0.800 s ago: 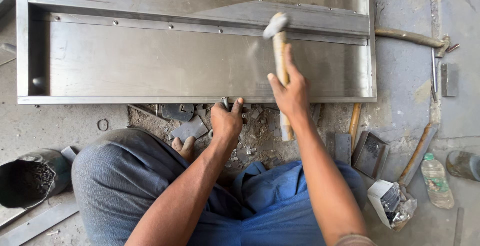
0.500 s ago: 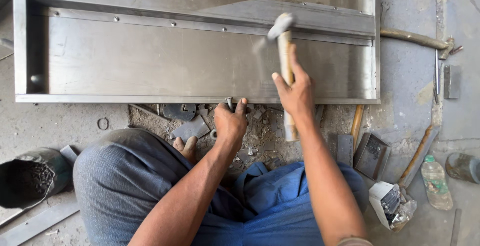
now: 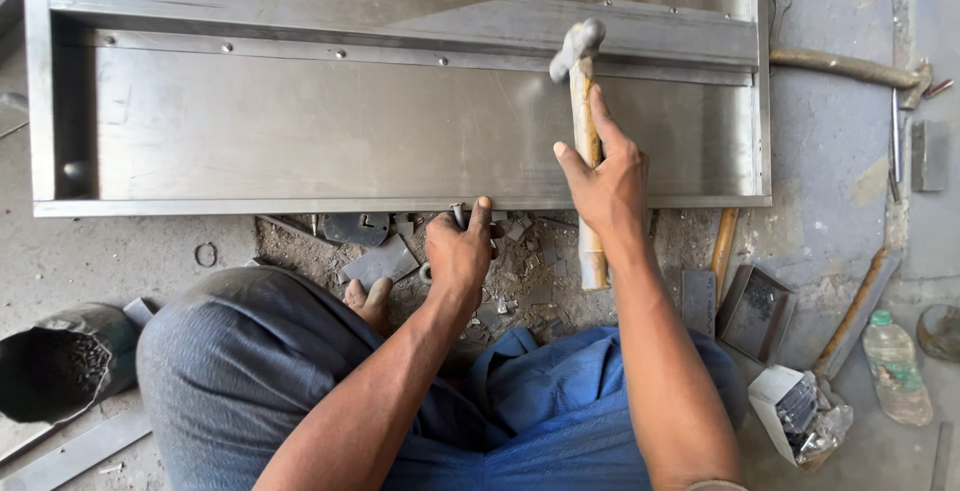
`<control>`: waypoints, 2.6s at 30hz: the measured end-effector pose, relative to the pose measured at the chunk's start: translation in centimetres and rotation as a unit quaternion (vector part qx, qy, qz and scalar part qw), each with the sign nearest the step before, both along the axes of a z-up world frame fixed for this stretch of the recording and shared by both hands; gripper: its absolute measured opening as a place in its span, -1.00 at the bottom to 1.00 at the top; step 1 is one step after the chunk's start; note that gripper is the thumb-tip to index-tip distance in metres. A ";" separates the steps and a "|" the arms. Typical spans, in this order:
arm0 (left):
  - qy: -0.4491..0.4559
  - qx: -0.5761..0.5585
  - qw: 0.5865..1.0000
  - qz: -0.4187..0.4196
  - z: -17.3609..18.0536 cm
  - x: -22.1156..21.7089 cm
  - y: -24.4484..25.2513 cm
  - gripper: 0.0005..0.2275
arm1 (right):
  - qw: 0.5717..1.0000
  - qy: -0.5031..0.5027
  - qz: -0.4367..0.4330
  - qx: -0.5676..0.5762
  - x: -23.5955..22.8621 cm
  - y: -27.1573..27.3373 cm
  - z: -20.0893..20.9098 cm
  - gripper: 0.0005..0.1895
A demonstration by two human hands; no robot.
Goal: The person uses a hammer and a metal punch to drive fasteners into a large rectangular metal sheet. They work systematically along the edges and center of the sheet, occasionally flipping it over to access the other side. The person is sitting on the floor in a workshop environment.
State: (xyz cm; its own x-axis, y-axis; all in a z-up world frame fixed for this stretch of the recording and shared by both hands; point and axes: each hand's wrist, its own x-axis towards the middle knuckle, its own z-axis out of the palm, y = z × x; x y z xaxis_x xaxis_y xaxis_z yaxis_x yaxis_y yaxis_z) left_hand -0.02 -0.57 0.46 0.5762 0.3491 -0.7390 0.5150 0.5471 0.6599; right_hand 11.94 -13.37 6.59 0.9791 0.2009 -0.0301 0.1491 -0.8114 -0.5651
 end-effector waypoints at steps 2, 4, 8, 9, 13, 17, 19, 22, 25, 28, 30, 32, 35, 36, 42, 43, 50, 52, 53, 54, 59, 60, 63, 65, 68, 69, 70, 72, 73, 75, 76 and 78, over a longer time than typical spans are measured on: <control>0.014 0.002 1.000 -0.013 -0.1 0.2 -0.1 -0.71 | 0.992 -0.097 0.067 0.040 -0.5 -0.1 -0.4 -0.22; 0.017 -0.001 1.000 -0.017 -0.2 0.2 -0.1 -0.72 | 0.991 -0.090 0.073 0.060 -0.6 0.1 -1.1 -0.21; 0.012 -0.010 1.000 -0.017 -0.1 0.1 0.0 -0.72 | 0.995 -0.041 0.080 0.042 0.2 0.5 -1.9 -0.19; 0.017 -0.013 1.000 -0.021 -0.2 0.1 0.0 -0.72 | 0.991 -0.067 0.110 0.031 0.3 0.3 -2.0 -0.19; 0.018 -0.034 0.999 -0.018 -0.2 0.2 -0.3 -0.71 | 0.995 -0.063 0.065 0.032 -0.7 0.4 -1.8 -0.19; 0.031 -0.062 0.996 -0.058 1.1 0.2 -0.8 -0.66 | 0.996 0.062 -0.043 -0.042 0.4 -0.2 -1.0 -0.16; -0.001 -0.103 0.994 -0.046 1.9 0.6 -0.5 -0.65 | 0.998 0.030 -0.031 -0.046 0.6 -1.1 -0.7 -0.16; -0.078 -0.169 0.982 0.023 3.2 1.6 0.1 -0.61 | 0.999 0.013 -0.024 -0.025 0.3 -1.7 -0.8 -0.15; -0.101 -0.204 0.966 0.124 4.1 4.3 1.9 -0.68 | 0.997 0.044 -0.058 -0.008 -0.1 -1.8 -1.1 -0.16; -0.130 -0.248 0.936 0.214 3.7 8.8 3.6 -0.82 | 1.000 0.006 -0.026 0.006 -0.1 -1.8 -1.4 -0.16; -0.220 -0.220 0.924 0.223 2.8 12.0 3.7 -0.69 | 0.999 0.029 -0.044 -0.003 0.3 -1.6 -1.5 -0.14; -0.320 -0.094 0.926 0.178 1.6 15.1 3.0 -0.73 | 0.999 0.020 -0.028 -0.001 0.1 -2.1 -1.3 -0.14; -0.394 0.056 0.915 0.063 0.0 17.5 3.4 -0.82 | 0.998 0.049 -0.029 -0.003 0.3 -2.4 -1.4 -0.14; -0.403 0.098 0.910 0.016 -0.3 17.9 3.6 -0.85 | 0.997 0.066 -0.035 -0.005 0.3 -2.5 -1.6 -0.14; -0.432 0.363 0.822 -0.075 -2.1 18.0 3.8 -0.88 | 0.997 0.065 -0.034 0.001 -0.1 -3.1 -3.0 -0.12; -0.442 0.389 0.804 -0.077 -2.6 18.1 3.8 -0.88 | 0.992 0.108 -0.067 0.023 -0.2 -3.1 -3.0 -0.14; -0.469 0.476 0.738 -0.089 -5.2 18.6 3.5 -0.79 | 0.939 0.196 -0.127 0.252 -1.0 -2.3 -1.5 -0.20; -0.476 0.481 0.730 -0.094 -5.0 19.0 3.6 -0.79 | 0.944 0.176 -0.114 0.254 -1.3 -2.2 0.2 -0.21; -0.471 0.483 0.732 -0.098 -5.1 18.9 3.5 -0.80 | 0.956 0.156 -0.101 0.229 -1.6 -2.3 1.3 -0.22; -0.466 0.485 0.733 -0.102 -5.1 18.9 3.5 -0.80 | 0.966 0.136 -0.087 0.203 -1.9 -2.3 2.5 -0.22; -0.460 0.500 0.726 -0.110 -5.0 18.8 3.4 -0.78 | 0.974 -0.033 0.045 0.221 -2.9 -2.6 9.0 -0.26; -0.459 0.507 0.721 -0.112 -5.0 18.8 3.3 -0.78 | 0.971 -0.063 0.060 0.224 -3.0 -2.6 9.7 -0.27; -0.451 0.524 0.712 -0.124 -5.3 19.1 3.0 -0.80 | 0.968 -0.076 0.107 0.214 -1.7 -2.0 9.4 -0.29; -0.448 0.531 0.707 -0.132 -5.6 19.1 3.0 -0.78 | 0.983 -0.012 0.074 0.170 -0.9 -0.9 7.8 -0.25; -0.446 0.529 0.709 -0.137 -5.4 19.0 3.3 -0.77 | 0.984 0.094 0.008 0.150 -0.3 -0.2 7.0 -0.20; -0.446 0.525 0.712 -0.139 -5.3 18.9 3.3 -0.77 | 0.980 0.132 -0.018 0.150 -0.2 0.0 6.9 -0.18; -0.445 0.519 0.715 -0.142 -5.1 18.9 3.2 -0.78 | 0.980 0.089 0.010 0.175 -0.3 -0.7 7.8 -0.20; -0.440 0.510 0.725 -0.145 -4.8 18.8 3.2 -0.80 | 0.970 0.006 0.069 0.231 -0.6 -2.7 10.4 -0.21; -0.444 0.512 0.722 -0.139 -4.9 18.7 3.3 -0.79 | 0.964 -0.050 0.083 0.248 -1.0 -3.6 11.5 -0.20; -0.452 0.516 0.716 -0.126 -5.0 18.8 3.3 -0.79 | 0.951 -0.146 0.097 0.255 -1.5 -4.4 12.7 -0.19; -0.446 0.512 0.722 -0.134 -5.1 18.5 3.2 -0.79 | 0.947 -0.177 0.102 0.248 -1.3 -4.3 12.6 -0.19; -0.443 0.508 0.724 -0.146 -4.9 18.8 3.3 -0.79 | 0.969 -0.156 0.083 0.173 -0.1 -3.1 10.9 -0.17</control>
